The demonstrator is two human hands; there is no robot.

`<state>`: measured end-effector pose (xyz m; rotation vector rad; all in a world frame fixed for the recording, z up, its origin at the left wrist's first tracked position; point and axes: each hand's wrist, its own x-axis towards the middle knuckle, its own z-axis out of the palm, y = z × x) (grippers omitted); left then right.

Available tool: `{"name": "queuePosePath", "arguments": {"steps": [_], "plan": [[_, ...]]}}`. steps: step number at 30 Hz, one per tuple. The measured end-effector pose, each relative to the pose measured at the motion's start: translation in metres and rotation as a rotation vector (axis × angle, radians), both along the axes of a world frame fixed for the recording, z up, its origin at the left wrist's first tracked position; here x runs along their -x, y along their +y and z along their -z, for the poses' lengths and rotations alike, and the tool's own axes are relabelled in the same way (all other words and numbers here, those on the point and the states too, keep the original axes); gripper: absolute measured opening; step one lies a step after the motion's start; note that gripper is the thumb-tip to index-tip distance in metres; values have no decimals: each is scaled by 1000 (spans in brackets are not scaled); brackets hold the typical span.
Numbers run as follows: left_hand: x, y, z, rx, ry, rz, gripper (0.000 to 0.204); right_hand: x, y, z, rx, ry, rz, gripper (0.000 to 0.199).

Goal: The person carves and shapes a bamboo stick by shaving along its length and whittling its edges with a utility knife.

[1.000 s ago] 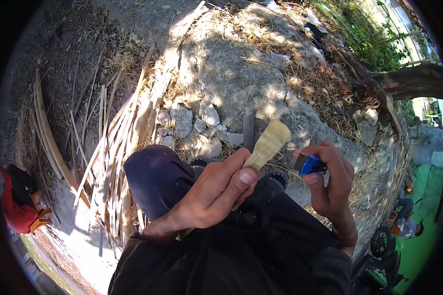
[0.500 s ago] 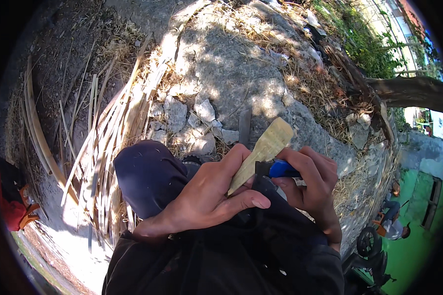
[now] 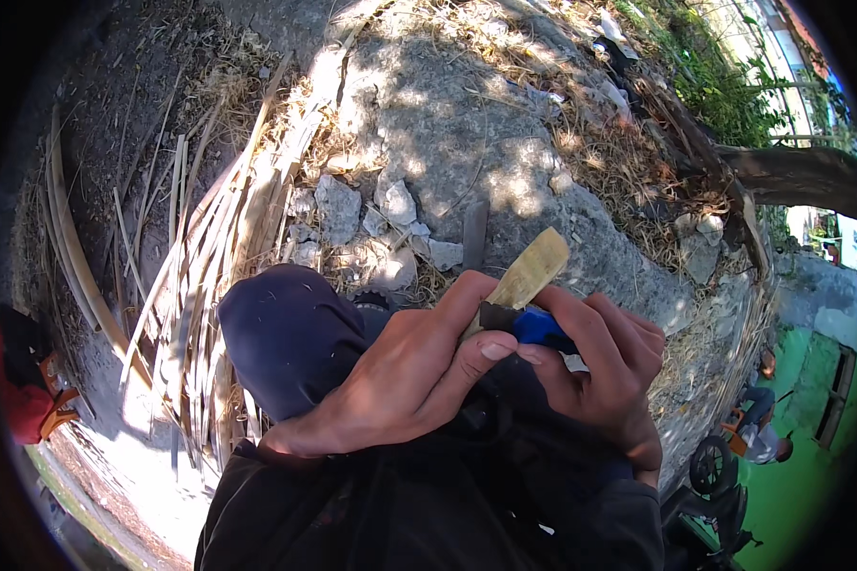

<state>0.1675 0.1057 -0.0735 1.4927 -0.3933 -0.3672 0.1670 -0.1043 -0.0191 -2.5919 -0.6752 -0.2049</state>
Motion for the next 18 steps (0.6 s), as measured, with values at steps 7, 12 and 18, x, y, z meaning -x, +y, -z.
{"name": "queuePosePath", "arguments": {"steps": [7, 12, 18], "plan": [[-4, 2, -3, -86, 18, 79, 48, 0, 1, -3, -34, 27, -1, 48], [3, -1, 12, -25, -136, 7, 52, 0, 1, -1, -70, 25, -18, 48], [0, 2, 3, -68, -18, 31, 52, 1, 1, -2, 6, 2, 9, 48]]}}
